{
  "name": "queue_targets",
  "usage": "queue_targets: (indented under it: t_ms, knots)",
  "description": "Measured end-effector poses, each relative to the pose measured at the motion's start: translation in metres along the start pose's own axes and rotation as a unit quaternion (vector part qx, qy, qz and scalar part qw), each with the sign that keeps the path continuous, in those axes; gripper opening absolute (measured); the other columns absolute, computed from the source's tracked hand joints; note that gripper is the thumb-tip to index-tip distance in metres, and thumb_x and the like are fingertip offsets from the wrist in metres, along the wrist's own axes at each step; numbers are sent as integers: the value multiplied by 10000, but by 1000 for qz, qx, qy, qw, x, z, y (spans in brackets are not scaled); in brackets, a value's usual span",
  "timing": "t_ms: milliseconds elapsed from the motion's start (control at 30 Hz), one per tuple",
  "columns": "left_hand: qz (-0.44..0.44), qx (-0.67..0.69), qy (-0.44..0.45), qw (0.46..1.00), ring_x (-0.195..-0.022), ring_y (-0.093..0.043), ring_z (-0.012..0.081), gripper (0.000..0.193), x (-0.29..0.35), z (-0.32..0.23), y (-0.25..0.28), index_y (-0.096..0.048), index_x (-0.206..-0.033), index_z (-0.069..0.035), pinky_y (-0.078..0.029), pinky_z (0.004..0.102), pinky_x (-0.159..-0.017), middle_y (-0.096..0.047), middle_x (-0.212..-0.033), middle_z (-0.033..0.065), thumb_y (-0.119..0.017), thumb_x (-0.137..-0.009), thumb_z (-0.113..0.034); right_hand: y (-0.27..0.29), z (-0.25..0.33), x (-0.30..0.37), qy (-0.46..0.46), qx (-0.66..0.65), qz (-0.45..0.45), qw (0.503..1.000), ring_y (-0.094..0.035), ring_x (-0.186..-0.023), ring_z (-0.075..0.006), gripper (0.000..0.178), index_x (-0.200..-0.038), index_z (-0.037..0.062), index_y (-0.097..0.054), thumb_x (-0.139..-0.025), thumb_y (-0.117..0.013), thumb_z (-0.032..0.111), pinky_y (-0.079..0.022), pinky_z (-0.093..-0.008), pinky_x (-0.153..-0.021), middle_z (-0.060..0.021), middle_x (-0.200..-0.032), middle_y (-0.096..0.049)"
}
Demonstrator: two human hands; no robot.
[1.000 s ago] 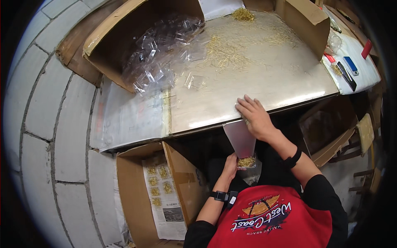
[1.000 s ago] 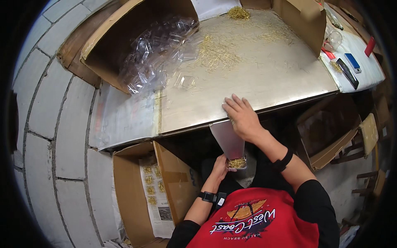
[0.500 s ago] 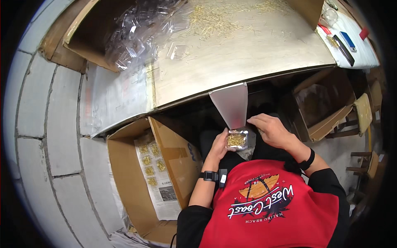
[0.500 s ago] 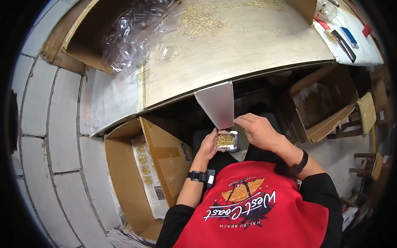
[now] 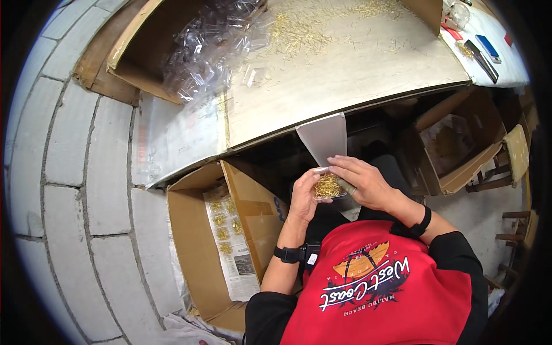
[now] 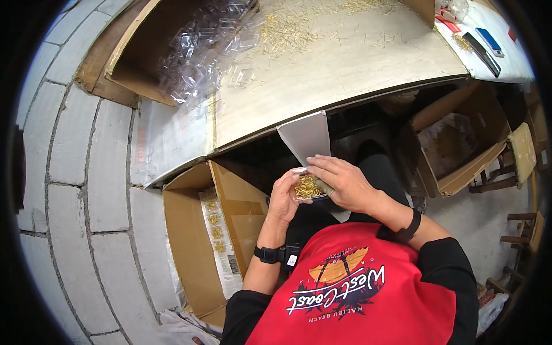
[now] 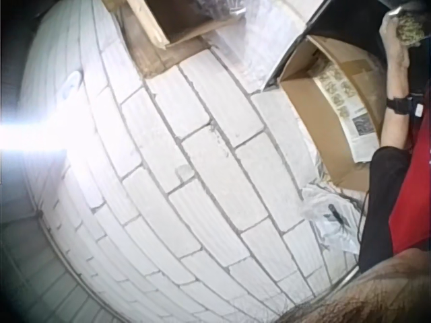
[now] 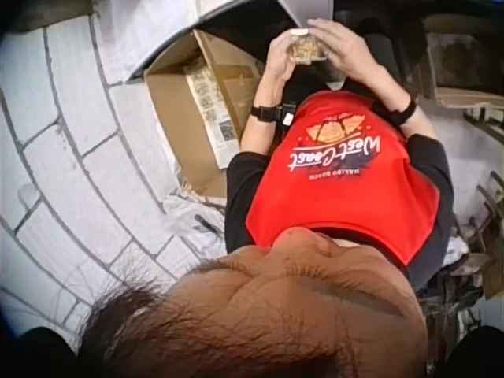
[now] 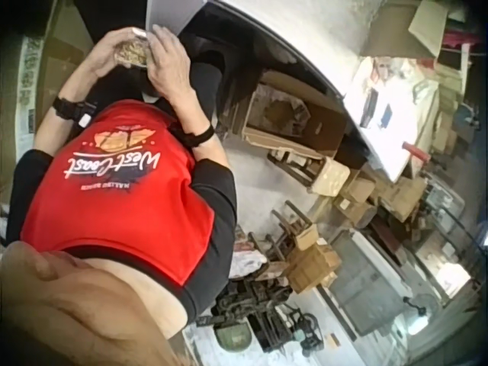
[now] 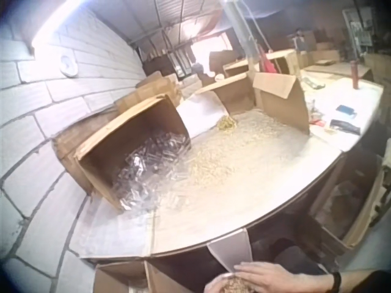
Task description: The person scoops small yellow items from a table into clear plastic containers using a small scoop, then places the filled containers into a cardboard box. The person repeats this process multiple times throughout the video.
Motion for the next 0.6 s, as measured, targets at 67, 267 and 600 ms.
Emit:
queue_targets:
  t_ms: [67,267,600]
  knots:
    - [-14,8,-10,1000,-745,-656,146,278,4,-6,-5,-554,-1099,-24,-568,280,-506,-638,-936,77,-448,-946,-230,7,15,-2,41,58,-10,997,-485,-1210,-280,380,-1184,45,-560,-818,-618,130,-413,-424,-968,-117,-1242,-546]
    - [-54,20,-52,997,-735,-660,157,300,3,-5,2,-544,-1101,-32,-570,284,-514,-640,-934,81,-420,-974,-274,-13,19,12,93,121,82,985,-442,-1258,-267,434,-1234,36,-513,-837,-595,192,-299,-496,-1050,-115,-1266,-523]
    - [-99,-2,-15,995,-738,-666,175,242,11,19,51,-546,-1128,-8,-552,280,-529,-653,-937,92,-494,-937,-147,22,-9,-100,47,63,-61,995,-531,-1122,-335,369,-1124,25,-566,-756,-591,37,-467,-405,-908,-172,-1172,-558]
Point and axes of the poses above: each hand's wrist, its own x-axis away from the middle knuckle, its own y-axis out of the back of the hand, z = x × y, the point moved 9 cm from there along -x, towards the middle knuckle
